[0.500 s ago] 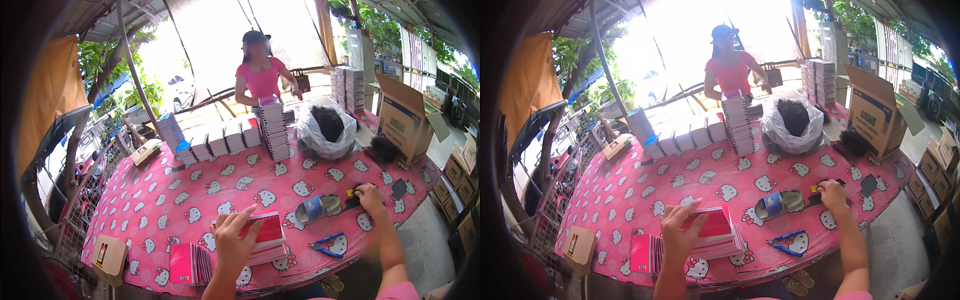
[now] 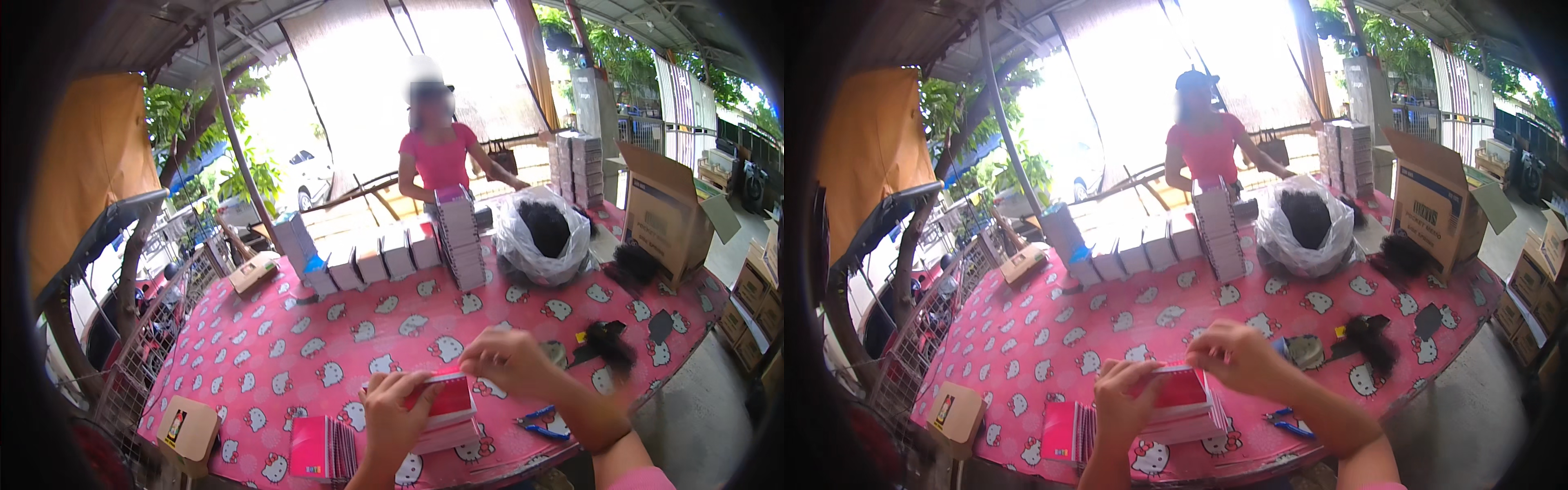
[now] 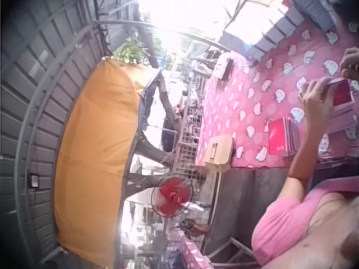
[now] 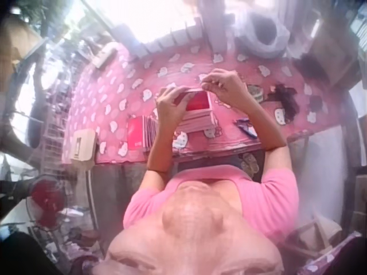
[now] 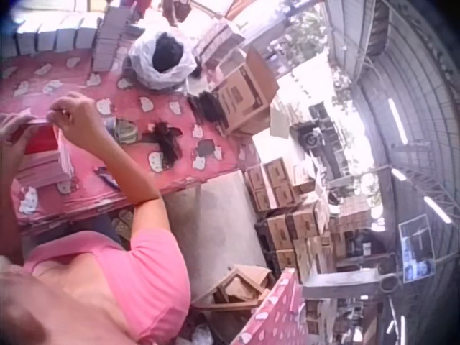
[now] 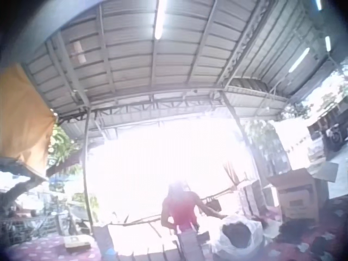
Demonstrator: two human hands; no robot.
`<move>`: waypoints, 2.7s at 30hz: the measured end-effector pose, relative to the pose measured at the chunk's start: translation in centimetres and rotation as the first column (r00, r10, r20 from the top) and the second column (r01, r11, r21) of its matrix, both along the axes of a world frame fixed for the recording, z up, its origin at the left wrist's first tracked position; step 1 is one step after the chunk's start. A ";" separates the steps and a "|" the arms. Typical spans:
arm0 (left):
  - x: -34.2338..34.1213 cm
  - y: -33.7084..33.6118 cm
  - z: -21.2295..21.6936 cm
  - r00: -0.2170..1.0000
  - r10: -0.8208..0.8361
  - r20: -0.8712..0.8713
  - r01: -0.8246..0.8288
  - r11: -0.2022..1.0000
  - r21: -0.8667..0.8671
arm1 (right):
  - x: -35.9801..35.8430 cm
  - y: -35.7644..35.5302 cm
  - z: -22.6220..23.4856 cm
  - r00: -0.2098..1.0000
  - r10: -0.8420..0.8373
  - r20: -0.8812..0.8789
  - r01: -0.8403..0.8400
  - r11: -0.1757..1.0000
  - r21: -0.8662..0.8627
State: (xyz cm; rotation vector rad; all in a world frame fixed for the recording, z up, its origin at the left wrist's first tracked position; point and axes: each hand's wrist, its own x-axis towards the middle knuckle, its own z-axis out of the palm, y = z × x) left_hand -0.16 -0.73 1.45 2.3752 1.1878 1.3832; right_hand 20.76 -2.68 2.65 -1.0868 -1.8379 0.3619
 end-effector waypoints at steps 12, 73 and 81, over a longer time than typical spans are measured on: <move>-0.1 0.0 -0.7 0.999 -0.010 0.049 0.014 0.998 -0.068 | 0.5 0.0 0.7 0.976 0.199 -0.085 -0.216 0.921 -0.324; 0.7 0.5 -0.5 0.995 -0.063 0.075 0.071 0.991 -0.114 | 7.5 6.7 -5.4 0.836 0.272 -0.477 -0.339 0.939 -0.060; 0.7 0.7 -0.2 0.987 -0.058 0.148 0.085 0.980 -0.180 | 5.3 5.2 -1.0 0.918 0.265 -0.296 -0.332 0.920 -0.207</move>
